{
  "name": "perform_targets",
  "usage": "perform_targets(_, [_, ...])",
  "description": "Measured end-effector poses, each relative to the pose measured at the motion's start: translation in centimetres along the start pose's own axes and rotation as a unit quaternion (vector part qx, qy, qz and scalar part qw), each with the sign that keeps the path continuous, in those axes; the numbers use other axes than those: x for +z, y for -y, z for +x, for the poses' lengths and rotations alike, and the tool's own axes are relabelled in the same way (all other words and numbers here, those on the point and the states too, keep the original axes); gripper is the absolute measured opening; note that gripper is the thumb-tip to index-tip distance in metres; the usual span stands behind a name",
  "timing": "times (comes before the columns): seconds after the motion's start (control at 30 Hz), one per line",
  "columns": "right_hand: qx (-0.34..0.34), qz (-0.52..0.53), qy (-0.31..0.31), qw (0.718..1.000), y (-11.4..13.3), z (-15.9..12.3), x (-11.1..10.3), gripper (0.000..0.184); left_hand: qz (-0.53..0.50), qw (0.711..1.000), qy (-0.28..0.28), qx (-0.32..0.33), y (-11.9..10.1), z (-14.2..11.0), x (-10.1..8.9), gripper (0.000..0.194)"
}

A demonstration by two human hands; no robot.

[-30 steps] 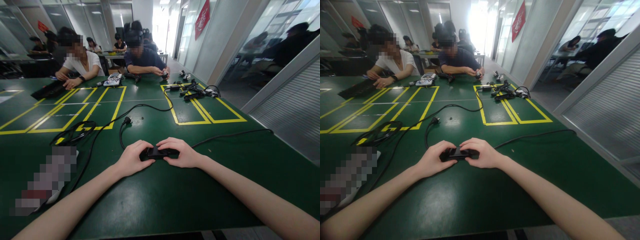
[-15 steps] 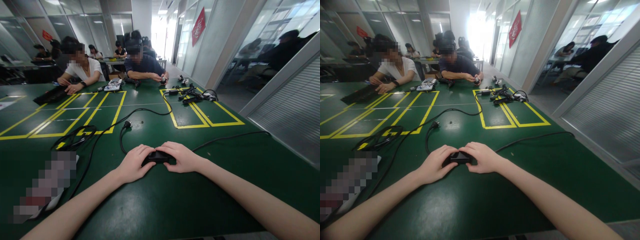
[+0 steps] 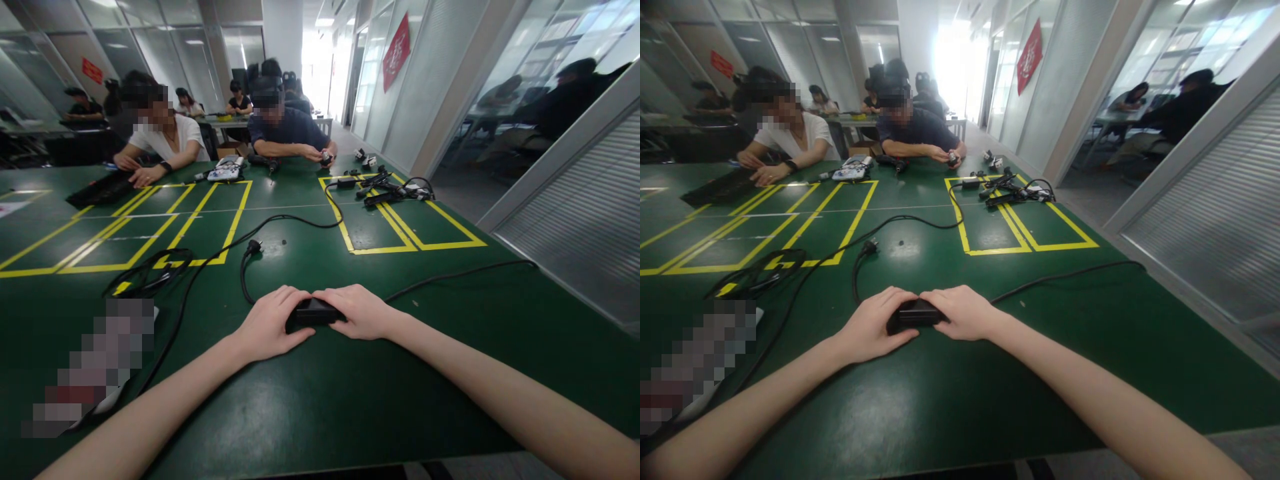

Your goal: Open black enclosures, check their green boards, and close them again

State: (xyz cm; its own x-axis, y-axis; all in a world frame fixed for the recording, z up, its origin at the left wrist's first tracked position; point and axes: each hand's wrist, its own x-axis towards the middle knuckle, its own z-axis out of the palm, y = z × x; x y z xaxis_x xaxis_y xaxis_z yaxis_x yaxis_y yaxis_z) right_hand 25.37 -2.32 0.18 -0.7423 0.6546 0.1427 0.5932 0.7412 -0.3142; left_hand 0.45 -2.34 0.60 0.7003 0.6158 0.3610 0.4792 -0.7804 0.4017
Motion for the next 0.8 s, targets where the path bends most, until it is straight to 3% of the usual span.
perform_targets(0.27, [0.024, 0.021, 0.012, 0.999, 0.21, 0.05, -0.33, 0.042, 0.088, 0.996, -0.001, 0.012, 0.62, -0.05, 0.97, 0.028])
perform_targets(0.57, [0.02, 0.043, 0.028, 0.998, 0.38, -0.06, -0.8, 0.029, 0.119, 0.992, -0.009, 0.05, 0.73, -0.07, 0.77, 0.02])
perform_targets(0.8, [0.01, 0.049, 0.016, 0.999, 0.42, -0.29, -0.84, 0.022, 0.125, 0.988, -0.007, 0.093, 0.64, 0.15, 0.37, 0.029])
